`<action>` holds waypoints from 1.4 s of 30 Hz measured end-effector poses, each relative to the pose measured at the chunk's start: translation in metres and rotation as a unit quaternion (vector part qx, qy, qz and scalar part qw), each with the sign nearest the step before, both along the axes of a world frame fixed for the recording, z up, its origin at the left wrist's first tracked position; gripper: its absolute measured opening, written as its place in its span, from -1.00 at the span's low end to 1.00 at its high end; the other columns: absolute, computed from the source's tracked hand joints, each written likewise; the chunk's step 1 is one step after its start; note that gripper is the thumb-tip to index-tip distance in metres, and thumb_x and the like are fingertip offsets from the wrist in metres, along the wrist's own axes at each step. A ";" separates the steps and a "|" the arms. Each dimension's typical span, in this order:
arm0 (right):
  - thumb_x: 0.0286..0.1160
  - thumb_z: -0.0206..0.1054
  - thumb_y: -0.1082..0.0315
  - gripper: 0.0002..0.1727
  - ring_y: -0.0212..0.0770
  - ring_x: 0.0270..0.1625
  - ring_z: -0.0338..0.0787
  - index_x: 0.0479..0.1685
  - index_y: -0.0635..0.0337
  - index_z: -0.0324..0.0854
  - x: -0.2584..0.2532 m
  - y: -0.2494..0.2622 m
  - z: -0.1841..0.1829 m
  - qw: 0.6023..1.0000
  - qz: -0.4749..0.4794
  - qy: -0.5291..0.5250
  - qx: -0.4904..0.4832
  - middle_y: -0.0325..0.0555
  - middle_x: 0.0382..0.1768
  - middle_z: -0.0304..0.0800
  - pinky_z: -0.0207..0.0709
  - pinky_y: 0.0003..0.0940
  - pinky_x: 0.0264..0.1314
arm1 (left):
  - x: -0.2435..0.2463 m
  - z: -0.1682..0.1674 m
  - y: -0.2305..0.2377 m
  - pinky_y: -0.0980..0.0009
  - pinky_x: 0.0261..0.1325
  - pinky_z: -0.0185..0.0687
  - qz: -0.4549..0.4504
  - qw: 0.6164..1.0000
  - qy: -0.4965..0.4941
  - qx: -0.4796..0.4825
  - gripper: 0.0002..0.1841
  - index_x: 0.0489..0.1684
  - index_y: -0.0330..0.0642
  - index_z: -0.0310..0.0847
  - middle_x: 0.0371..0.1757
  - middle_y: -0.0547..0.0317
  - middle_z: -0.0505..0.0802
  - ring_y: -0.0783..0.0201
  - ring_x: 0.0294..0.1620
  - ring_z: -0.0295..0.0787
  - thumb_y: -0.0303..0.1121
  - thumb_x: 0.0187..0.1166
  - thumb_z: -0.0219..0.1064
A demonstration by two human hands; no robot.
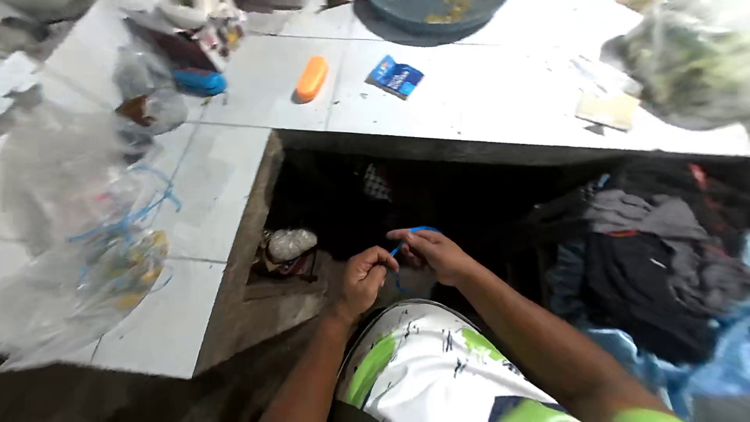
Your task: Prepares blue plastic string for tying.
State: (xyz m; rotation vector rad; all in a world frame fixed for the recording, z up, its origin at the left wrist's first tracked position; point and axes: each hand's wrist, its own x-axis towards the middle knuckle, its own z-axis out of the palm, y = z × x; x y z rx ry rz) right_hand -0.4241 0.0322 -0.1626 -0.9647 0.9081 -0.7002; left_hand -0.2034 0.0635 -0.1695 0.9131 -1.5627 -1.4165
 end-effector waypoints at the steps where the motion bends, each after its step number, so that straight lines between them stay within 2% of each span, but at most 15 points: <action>1: 0.81 0.13 0.13 -0.64 -0.48 -0.55 0.41 0.30 0.10 0.69 0.001 -0.003 0.004 0.999 -0.039 -0.021 0.018 -0.31 -0.42 0.57 0.33 -0.59 -0.51 | -0.001 -0.002 0.001 0.53 -0.42 0.56 -0.017 1.000 -0.020 -0.008 -0.72 -0.11 -0.27 0.73 -0.14 0.17 0.87 0.47 -0.45 0.63 -0.56 0.62 0.03; 5: 0.83 0.12 0.14 -0.70 -0.46 -0.65 0.32 0.20 0.06 0.69 -0.014 -0.010 0.007 0.988 -0.150 -0.018 0.021 -0.32 -0.54 0.42 0.26 -0.59 -0.61 | 0.001 -0.009 -0.001 0.48 -0.30 0.62 -0.024 0.998 -0.054 -0.029 -0.71 -0.11 -0.27 0.74 -0.13 0.17 0.87 0.44 -0.35 0.69 -0.57 0.61 0.01; 10: 0.83 0.14 0.17 -0.70 -0.41 -0.54 0.47 0.25 0.10 0.65 -0.040 -0.012 0.004 0.961 -0.277 -0.014 0.001 -0.23 -0.38 0.59 0.40 -0.55 -0.54 | 0.014 -0.023 -0.007 0.50 -0.42 0.62 0.013 0.996 -0.084 -0.019 -0.73 -0.14 -0.25 0.72 -0.16 0.19 0.87 0.44 -0.44 0.68 -0.55 0.58 0.03; 14: 0.75 0.24 0.25 -0.78 -0.40 -0.51 0.50 0.20 0.05 0.65 -0.055 -0.010 0.001 0.935 -0.354 -0.028 0.004 -0.20 -0.33 0.62 0.41 -0.53 -0.51 | 0.020 -0.030 -0.012 0.45 -0.27 0.73 0.029 0.989 -0.143 -0.023 -0.72 -0.15 -0.23 0.72 -0.18 0.20 0.88 0.40 -0.34 0.76 -0.54 0.55 0.02; 17: 0.72 0.26 0.30 -0.81 -0.36 -0.45 0.58 0.17 0.08 0.65 -0.058 -0.003 -0.002 0.931 -0.364 -0.038 -0.002 -0.18 -0.33 0.65 0.55 -0.46 -0.40 | 0.017 -0.033 -0.014 0.30 0.16 0.76 0.070 0.950 -0.290 -0.096 -0.75 -0.12 -0.12 0.79 0.09 0.19 0.87 0.34 0.10 0.80 -0.44 0.57 0.12; 19: 0.72 0.25 0.34 -0.80 -0.28 -0.39 0.68 0.18 0.14 0.63 -0.050 0.004 -0.006 0.937 -0.347 -0.005 -0.037 -0.10 -0.27 0.72 0.67 -0.35 -0.31 | 0.010 -0.030 -0.012 -0.15 0.52 0.47 0.086 0.905 -0.400 -0.116 -0.74 0.02 -0.06 0.84 0.47 -0.13 0.64 -0.08 0.52 0.53 -0.25 0.61 0.23; 20: 0.71 0.25 0.37 -0.79 -0.23 -0.36 0.73 0.18 0.19 0.63 -0.044 0.009 -0.007 0.942 -0.328 0.018 -0.063 -0.05 -0.25 0.75 0.72 -0.29 -0.27 | 0.002 -0.024 -0.011 -0.13 0.44 0.52 0.098 0.903 -0.408 -0.087 -0.72 0.02 -0.05 0.85 0.37 -0.12 0.67 -0.07 0.42 0.58 -0.19 0.65 0.23; 22: 0.68 0.27 0.41 -0.78 -0.18 -0.32 0.80 0.18 0.24 0.62 -0.026 0.020 -0.009 0.957 -0.263 0.055 -0.106 0.00 -0.21 0.81 0.79 -0.22 -0.21 | -0.017 -0.003 -0.009 0.30 0.01 0.74 0.098 0.942 -0.303 0.108 -0.63 0.00 -0.14 0.85 -0.06 0.18 0.82 0.32 -0.09 0.76 -0.18 0.84 0.09; 23: 0.65 0.29 0.43 -0.79 -0.17 -0.31 0.80 0.16 0.27 0.64 -0.016 0.025 -0.011 0.965 -0.226 0.059 -0.120 0.01 -0.20 0.82 0.77 -0.22 -0.21 | -0.025 0.004 -0.009 0.39 -0.26 0.73 0.094 0.947 -0.189 0.243 -0.55 0.01 -0.24 0.78 -0.29 0.18 0.79 0.34 -0.37 0.72 -0.14 0.90 -0.02; 25: 0.62 0.32 0.47 -0.82 -0.19 -0.31 0.80 0.09 0.30 0.69 -0.001 0.032 -0.018 0.977 -0.158 0.055 -0.129 0.01 -0.19 0.83 0.77 -0.25 -0.20 | -0.036 0.005 -0.010 0.39 -0.47 0.68 0.114 0.913 -0.014 0.391 -0.56 -0.01 -0.24 0.71 -0.40 0.12 0.76 0.29 -0.55 0.65 -0.06 0.88 0.03; 27: 0.60 0.35 0.47 -0.82 -0.21 -0.25 0.82 0.08 0.31 0.71 0.007 0.037 -0.024 0.986 -0.115 0.050 -0.108 0.00 -0.15 0.84 0.79 -0.27 -0.13 | -0.039 -0.003 -0.011 0.47 -0.43 0.64 0.143 0.902 0.061 0.403 -0.71 0.04 -0.23 0.77 -0.25 0.08 0.83 0.34 -0.48 0.65 -0.23 0.81 0.19; 30: 0.51 0.48 0.41 -0.73 -0.21 -0.21 0.84 0.13 0.31 0.72 0.008 0.042 -0.026 0.992 -0.104 0.035 -0.060 0.01 -0.13 0.85 0.80 -0.28 -0.08 | -0.044 -0.011 -0.009 0.47 -0.35 0.69 0.187 0.904 0.070 0.378 -0.88 -0.06 -0.22 0.71 -0.28 0.09 0.81 0.36 -0.44 0.68 -0.40 0.74 0.26; 36: 0.62 0.39 0.37 -0.75 -0.19 -0.33 0.84 0.17 0.27 0.65 0.005 0.043 -0.040 0.981 -0.166 0.100 -0.012 0.00 -0.21 0.83 0.81 -0.26 -0.22 | -0.048 -0.023 -0.005 0.39 -0.35 0.78 0.191 0.925 0.080 0.320 -0.89 -0.03 -0.28 0.73 -0.30 0.07 0.82 0.31 -0.47 0.74 -0.46 0.68 0.33; 38: 0.58 0.46 0.29 -0.77 -0.22 -0.38 0.81 0.03 0.25 0.72 0.002 0.042 -0.046 0.978 -0.162 0.132 0.012 -0.04 -0.27 0.84 0.77 -0.31 -0.29 | -0.048 -0.028 -0.005 0.40 -0.33 0.78 0.184 0.936 0.072 0.291 -0.89 -0.02 -0.27 0.72 -0.25 0.07 0.84 0.30 -0.43 0.75 -0.47 0.68 0.33; 42: 0.62 0.41 0.34 -0.80 -0.21 -0.25 0.82 0.07 0.23 0.74 -0.004 0.043 -0.047 0.978 -0.162 0.120 0.061 -0.03 -0.13 0.83 0.77 -0.29 -0.12 | -0.050 -0.031 -0.008 0.39 -0.30 0.78 0.160 0.949 0.028 0.271 -0.88 -0.02 -0.27 0.71 -0.27 0.08 0.83 0.30 -0.43 0.75 -0.43 0.70 0.32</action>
